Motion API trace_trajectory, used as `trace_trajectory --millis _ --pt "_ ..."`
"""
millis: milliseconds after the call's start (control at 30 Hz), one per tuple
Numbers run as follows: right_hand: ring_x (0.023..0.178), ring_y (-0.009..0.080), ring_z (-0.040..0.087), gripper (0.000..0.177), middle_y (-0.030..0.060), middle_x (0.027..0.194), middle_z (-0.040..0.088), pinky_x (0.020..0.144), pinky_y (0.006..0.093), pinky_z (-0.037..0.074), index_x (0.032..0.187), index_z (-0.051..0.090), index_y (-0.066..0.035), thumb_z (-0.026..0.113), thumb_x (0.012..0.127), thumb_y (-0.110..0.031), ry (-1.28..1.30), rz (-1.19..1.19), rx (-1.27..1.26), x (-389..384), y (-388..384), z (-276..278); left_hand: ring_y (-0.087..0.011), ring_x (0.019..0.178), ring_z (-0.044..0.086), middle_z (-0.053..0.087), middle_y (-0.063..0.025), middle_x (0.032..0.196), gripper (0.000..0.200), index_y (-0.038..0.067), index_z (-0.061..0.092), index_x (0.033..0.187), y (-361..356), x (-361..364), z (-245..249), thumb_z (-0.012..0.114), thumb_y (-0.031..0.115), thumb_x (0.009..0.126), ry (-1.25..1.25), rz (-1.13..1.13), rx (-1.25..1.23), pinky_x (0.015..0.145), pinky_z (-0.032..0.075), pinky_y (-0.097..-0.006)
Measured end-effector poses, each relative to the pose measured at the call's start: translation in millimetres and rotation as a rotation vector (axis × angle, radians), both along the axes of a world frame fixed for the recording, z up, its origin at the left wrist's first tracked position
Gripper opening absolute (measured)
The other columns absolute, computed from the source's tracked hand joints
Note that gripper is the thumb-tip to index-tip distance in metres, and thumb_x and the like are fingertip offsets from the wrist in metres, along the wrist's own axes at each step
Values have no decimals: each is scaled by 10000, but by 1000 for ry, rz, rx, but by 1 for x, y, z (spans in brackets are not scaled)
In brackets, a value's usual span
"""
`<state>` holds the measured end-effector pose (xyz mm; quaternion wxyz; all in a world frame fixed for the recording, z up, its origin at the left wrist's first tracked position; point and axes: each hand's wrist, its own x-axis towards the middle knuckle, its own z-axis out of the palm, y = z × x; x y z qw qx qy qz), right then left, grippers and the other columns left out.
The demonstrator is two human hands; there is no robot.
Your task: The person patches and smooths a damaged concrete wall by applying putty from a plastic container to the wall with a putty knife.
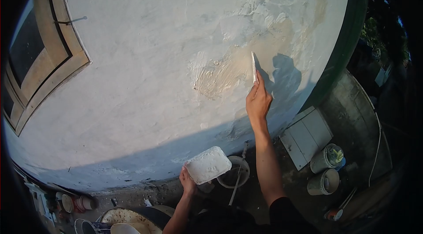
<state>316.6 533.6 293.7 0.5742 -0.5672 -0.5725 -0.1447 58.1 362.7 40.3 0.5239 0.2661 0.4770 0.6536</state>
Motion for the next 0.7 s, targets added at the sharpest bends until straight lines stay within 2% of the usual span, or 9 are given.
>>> trace_trajectory --millis 67,133,200,267,367,467,600,633,700 --pt "814 375 697 380 261 1022 675 654 405 560 1256 536 42 535 878 2 -22 -40 -38 4 18 8 -179 1023 590 610 -96 1129 446 -28 526 1252 -3 -2 -1 355 336 1058 1 4 -4 912 482 -322" --pt "750 391 683 356 248 841 685 622 428 534 1230 576 22 539 878 -16 -28 68 30 -29 21 2 -179 1024 590 610 -98 1131 447 -27 526 1254 -3 -3 -2 356 337 1058 -8 4 -4 912 482 -322" --pt "773 393 687 386 260 904 684 649 429 548 1241 555 48 547 860 -12 -68 194 -56 -70 14 -12 -182 1031 588 608 -104 1143 450 -29 525 1258 -8 -6 -5 357 338 1057 -26 5 -18 916 481 -324" --pt "967 396 664 442 330 1135 604 779 420 578 1264 505 83 539 827 23 -102 279 -152 -117 -4 -24 -180 1028 588 608 -103 1143 451 -28 532 1248 -7 -8 -3 355 341 1057 20 23 -39 910 482 -321" --pt "973 420 655 447 318 1126 615 770 433 576 1284 483 75 521 840 43 -193 263 -43 -150 -18 -43 -175 1008 591 609 -96 1126 449 -24 546 1224 -11 -10 7 355 346 1057 139 50 -40 890 488 -316" --pt "924 407 672 419 297 1074 644 741 420 575 1275 502 63 522 857 42 -7 366 -19 -116 -36 -25 -167 980 593 611 -88 1103 444 -20 556 1203 -13 -12 9 358 349 1056 127 38 -9 872 494 -310" --pt "813 364 698 308 259 965 682 639 377 554 1214 585 66 501 929 -16 122 48 90 -43 -17 23 -164 961 593 612 -81 1087 444 -18 557 1199 -14 -13 5 363 354 1055 39 33 -17 864 496 -311" --pt "773 372 695 314 274 896 677 627 384 545 1211 582 81 502 922 -13 87 -14 237 -28 2 28 -165 965 593 612 -81 1091 445 -18 557 1200 -15 -15 2 365 355 1055 36 32 -17 867 495 -312" --pt "750 380 690 329 286 854 667 619 395 538 1214 580 85 513 904 -3 76 -6 96 -34 19 36 -166 973 594 611 -80 1098 447 -18 556 1202 -15 -17 -5 367 359 1054 26 23 -12 873 494 -312"
